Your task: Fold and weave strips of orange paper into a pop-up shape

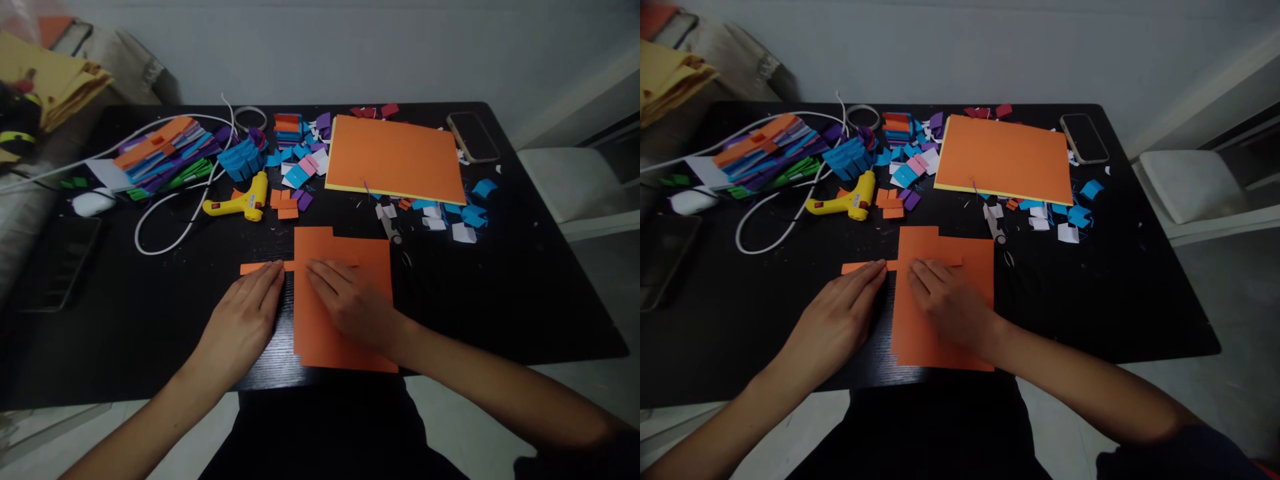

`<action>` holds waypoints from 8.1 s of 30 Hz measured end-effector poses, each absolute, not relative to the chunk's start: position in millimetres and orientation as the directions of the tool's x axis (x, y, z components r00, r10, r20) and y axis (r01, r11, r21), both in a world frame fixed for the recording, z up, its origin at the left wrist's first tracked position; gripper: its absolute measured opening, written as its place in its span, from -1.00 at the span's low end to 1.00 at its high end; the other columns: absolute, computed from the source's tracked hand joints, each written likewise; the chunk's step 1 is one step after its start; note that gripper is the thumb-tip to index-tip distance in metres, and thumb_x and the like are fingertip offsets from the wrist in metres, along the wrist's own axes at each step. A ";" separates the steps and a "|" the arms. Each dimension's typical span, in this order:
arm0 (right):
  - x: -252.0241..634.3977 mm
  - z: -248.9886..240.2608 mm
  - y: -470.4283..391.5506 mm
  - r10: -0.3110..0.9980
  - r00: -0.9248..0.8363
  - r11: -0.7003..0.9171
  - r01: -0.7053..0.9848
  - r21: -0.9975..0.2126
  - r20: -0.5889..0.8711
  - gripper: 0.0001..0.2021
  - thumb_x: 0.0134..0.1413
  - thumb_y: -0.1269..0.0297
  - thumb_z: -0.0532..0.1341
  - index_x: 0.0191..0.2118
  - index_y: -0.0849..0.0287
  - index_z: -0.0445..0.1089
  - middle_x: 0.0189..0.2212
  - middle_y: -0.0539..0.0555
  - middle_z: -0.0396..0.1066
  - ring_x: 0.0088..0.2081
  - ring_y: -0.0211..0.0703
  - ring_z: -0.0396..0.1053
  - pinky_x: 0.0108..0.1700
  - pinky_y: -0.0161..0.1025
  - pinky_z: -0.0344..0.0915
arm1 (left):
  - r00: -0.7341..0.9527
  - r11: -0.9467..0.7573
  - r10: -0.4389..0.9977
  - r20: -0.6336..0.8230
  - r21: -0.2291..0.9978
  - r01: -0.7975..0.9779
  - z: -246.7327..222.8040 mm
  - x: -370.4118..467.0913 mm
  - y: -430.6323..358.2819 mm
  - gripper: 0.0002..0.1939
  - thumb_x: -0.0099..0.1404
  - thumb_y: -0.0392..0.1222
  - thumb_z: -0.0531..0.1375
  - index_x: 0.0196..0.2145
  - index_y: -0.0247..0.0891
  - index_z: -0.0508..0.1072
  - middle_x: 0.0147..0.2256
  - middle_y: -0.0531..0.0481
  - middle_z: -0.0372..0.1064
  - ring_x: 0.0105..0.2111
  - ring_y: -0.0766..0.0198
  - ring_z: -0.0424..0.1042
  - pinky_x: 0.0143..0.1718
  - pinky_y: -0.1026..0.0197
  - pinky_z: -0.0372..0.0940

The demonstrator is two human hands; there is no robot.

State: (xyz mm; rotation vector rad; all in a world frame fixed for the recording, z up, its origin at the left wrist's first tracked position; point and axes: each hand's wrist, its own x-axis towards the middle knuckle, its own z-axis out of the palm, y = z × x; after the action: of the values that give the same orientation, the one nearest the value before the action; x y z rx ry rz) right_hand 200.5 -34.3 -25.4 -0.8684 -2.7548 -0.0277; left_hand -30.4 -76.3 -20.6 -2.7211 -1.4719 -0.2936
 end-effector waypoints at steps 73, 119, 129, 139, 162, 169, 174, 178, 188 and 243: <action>194.5 -11.2 -51.5 0.764 -0.644 0.639 0.763 0.103 0.034 -0.43 0.28 0.58 0.08 0.38 0.27 0.23 -0.01 0.47 0.45 -0.03 0.23 0.42 -0.03 0.11 0.47 | 0.282 -0.248 0.957 0.067 -0.319 0.915 -0.4 -43.8 -90.2 -0.45 0.40 -0.45 -0.01 0.30 -0.52 0.36 0.03 -0.46 0.43 -0.01 -0.25 0.44 -0.09 -0.14 0.40; 224.5 -15.6 -40.9 0.789 -0.605 0.588 0.795 0.151 0.112 -0.49 0.14 0.65 0.06 0.21 0.54 0.38 -0.08 0.43 0.48 -0.16 0.15 0.38 -0.18 -0.05 0.42 | 0.481 -0.485 0.862 0.159 -0.016 0.874 -20.4 29.5 -69.9 -0.53 0.55 -0.23 0.02 0.27 -0.61 0.31 0.22 -0.44 0.39 0.20 -0.14 0.41 0.16 -0.12 0.39; 227.1 -18.1 -42.7 0.785 -0.613 0.606 0.790 0.092 0.093 -0.43 0.08 0.70 0.02 0.24 0.61 0.31 -0.09 0.48 0.43 -0.14 0.19 0.34 -0.17 0.01 0.40 | 0.367 -0.358 0.911 0.189 -0.082 0.930 -13.6 -35.7 -82.9 -0.50 0.56 -0.09 0.01 0.17 -0.62 0.40 0.08 -0.47 0.46 0.01 -0.20 0.50 -0.02 -0.18 0.46; 204.3 -2.4 -21.7 0.753 -0.650 0.657 0.731 -0.183 0.109 -0.67 0.31 0.50 0.10 0.10 0.44 0.45 -0.09 0.37 0.44 -0.06 0.15 0.35 -0.02 0.03 0.39 | 0.362 -0.351 0.911 0.196 -0.091 0.932 -16.0 -39.8 -78.4 -0.60 0.52 -0.17 0.07 0.12 -0.52 0.48 0.06 -0.39 0.47 -0.03 -0.16 0.49 0.00 -0.16 0.44; 233.4 -13.0 -35.7 0.785 -0.577 0.618 0.749 -0.240 0.223 -0.66 0.38 0.30 0.19 0.11 0.43 0.48 0.02 0.32 0.54 0.02 0.14 0.46 0.06 0.07 0.45 | 0.360 -0.346 0.914 0.185 -0.105 0.932 -17.5 -39.8 -80.4 -0.61 0.52 -0.26 0.03 0.13 -0.58 0.47 0.07 -0.47 0.47 -0.02 -0.22 0.49 -0.07 -0.17 0.42; 245.0 -13.7 -26.4 0.808 -0.519 0.583 0.772 -0.252 0.278 -0.77 0.38 0.39 0.14 -0.06 0.31 0.55 -0.14 0.23 0.59 -0.09 0.07 0.49 -0.01 0.02 0.45 | 0.373 -0.372 0.921 0.115 -0.031 0.928 -2.0 -47.6 -65.6 -0.68 0.52 -0.20 0.05 0.01 -0.42 0.52 -0.10 -0.27 0.50 -0.19 -0.06 0.49 -0.16 -0.08 0.44; 245.4 -8.0 -16.4 0.823 -0.507 0.564 0.786 -0.255 0.256 -0.78 0.34 0.40 0.18 -0.01 0.33 0.52 -0.09 0.26 0.55 -0.05 0.11 0.45 0.02 0.06 0.44 | 0.382 -0.378 0.923 0.040 -0.077 0.922 16.6 -34.9 -42.5 -0.73 0.48 -0.14 0.13 -0.30 -0.33 0.52 -0.33 -0.18 0.43 -0.28 -0.06 0.47 -0.18 -0.11 0.41; 239.5 -4.8 -2.8 0.827 -0.533 0.563 0.777 -0.281 0.182 -0.82 0.31 0.40 0.21 -0.08 0.26 0.53 -0.03 0.28 0.48 0.00 0.14 0.40 0.04 0.08 0.42 | 0.518 -0.519 0.855 0.032 0.078 0.851 22.8 -9.9 -20.1 -0.76 0.48 -0.10 0.17 -0.13 -0.33 0.53 -0.17 -0.19 0.47 -0.18 -0.03 0.49 -0.15 -0.06 0.42; 236.3 -4.9 16.3 0.794 -0.591 0.595 0.707 -0.383 0.144 -0.89 0.27 0.50 0.22 -0.21 0.24 0.51 -0.15 0.20 0.51 -0.07 0.02 0.39 -0.01 -0.02 0.41 | 0.714 -0.728 0.678 0.176 0.300 0.617 -11.2 0.8 1.4 -0.73 0.54 -0.18 0.08 0.06 -0.28 0.50 -0.18 -0.13 0.49 -0.18 0.12 0.50 -0.15 0.08 0.44; 234.1 -15.0 30.1 0.987 0.095 -0.099 -0.248 -0.964 -0.126 -0.84 -0.01 0.23 0.47 -0.31 0.11 0.55 -0.38 -0.03 0.50 -0.34 -0.21 0.45 -0.32 -0.25 0.51 | 0.489 0.414 0.778 -0.395 0.907 0.073 -6.1 6.5 -10.2 -0.71 0.39 0.00 0.29 -0.26 -0.32 0.48 -0.42 -0.07 0.57 -0.50 0.30 0.57 -0.58 0.37 0.42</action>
State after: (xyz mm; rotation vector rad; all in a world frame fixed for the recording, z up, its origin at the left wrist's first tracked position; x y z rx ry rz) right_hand 234.1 30.1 -15.0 -1.1566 -0.8917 1.3150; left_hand 6.5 -10.2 -6.1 -3.2674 -2.9946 -1.6704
